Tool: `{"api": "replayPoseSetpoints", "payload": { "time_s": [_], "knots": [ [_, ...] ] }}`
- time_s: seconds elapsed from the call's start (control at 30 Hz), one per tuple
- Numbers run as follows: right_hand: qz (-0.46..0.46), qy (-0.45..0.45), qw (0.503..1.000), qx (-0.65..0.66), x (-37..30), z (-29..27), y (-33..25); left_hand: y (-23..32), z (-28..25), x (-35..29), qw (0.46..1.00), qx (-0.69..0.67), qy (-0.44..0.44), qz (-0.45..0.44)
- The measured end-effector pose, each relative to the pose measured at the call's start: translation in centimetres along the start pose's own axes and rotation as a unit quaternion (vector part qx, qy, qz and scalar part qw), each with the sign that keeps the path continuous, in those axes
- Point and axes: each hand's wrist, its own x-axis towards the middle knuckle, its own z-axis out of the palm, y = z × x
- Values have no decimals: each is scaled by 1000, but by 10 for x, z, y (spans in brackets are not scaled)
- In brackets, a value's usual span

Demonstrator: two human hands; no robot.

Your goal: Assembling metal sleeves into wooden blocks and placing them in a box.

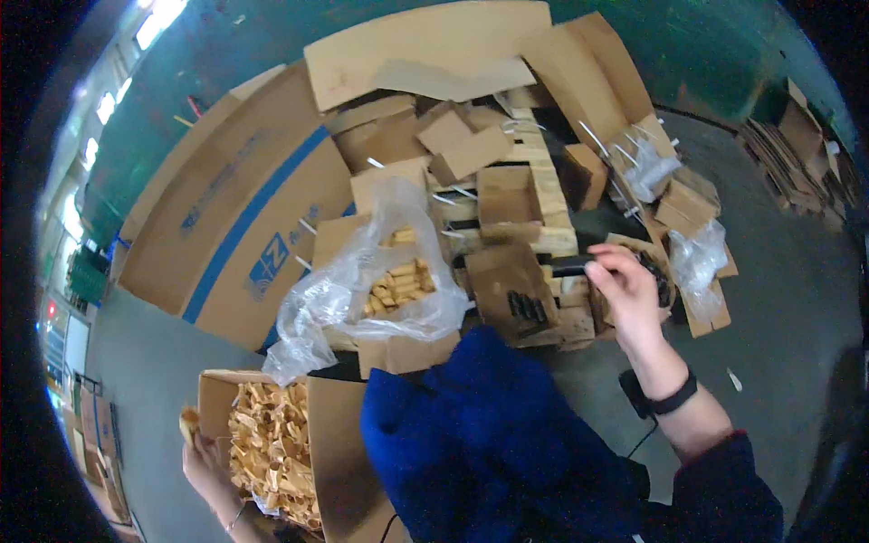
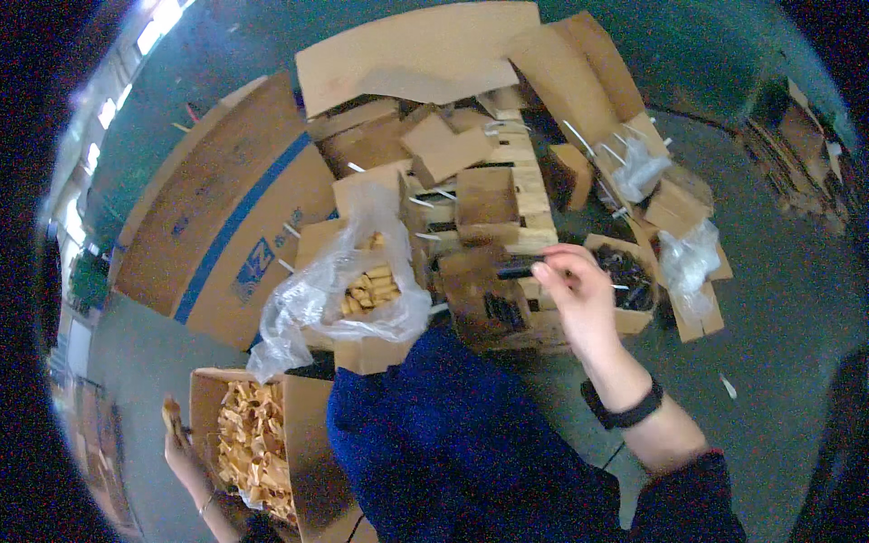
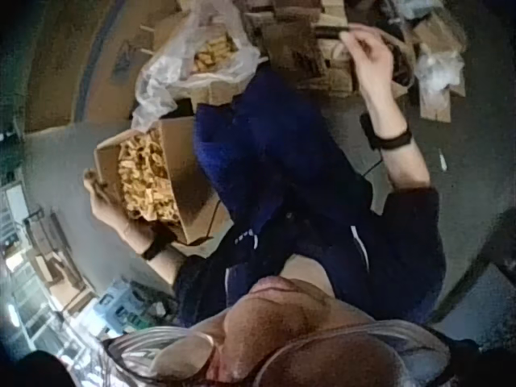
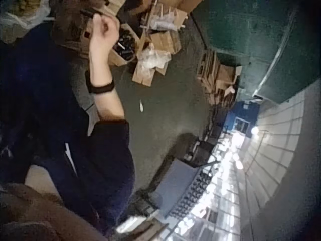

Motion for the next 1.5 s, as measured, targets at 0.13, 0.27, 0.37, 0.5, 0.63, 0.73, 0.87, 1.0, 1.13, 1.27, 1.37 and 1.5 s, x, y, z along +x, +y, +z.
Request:
{"api": "replayPoseSetpoints", "payload": {
  "time_s": [0.13,0.27,0.37,0.5,0.63,0.73,0.87,1.0,1.13,1.27,1.37,1.5],
  "knots": [
    [47,-89,990,-95,17,22,64,-93,2,-15,912,293,-288,-12],
    [16,-151,958,-242,20,54,149,-60,41,-21,825,537,-173,-34],
    [-1,-237,919,-314,20,77,193,-2,67,5,903,358,-194,136],
    [77,-374,832,-402,21,100,234,43,131,31,829,436,-321,140],
    [68,-389,813,-427,18,88,264,6,127,57,820,477,-297,107],
    [115,-412,754,-498,21,103,215,-42,105,54,857,436,-266,69],
    [32,-351,786,-509,28,99,187,25,149,22,914,53,-360,177],
    [-1,-333,871,-361,33,97,155,31,255,-22,788,45,-512,340],
    [-53,-325,922,-204,38,100,73,-7,331,-53,760,166,-566,273],
    [-140,-292,934,-150,54,107,33,86,347,-7,813,-8,-503,292],
    [-142,-345,920,-123,48,124,12,95,404,-3,818,-14,-489,302],
    [-144,-418,887,-129,30,122,5,89,443,-22,729,151,-539,394]
  ]
}}
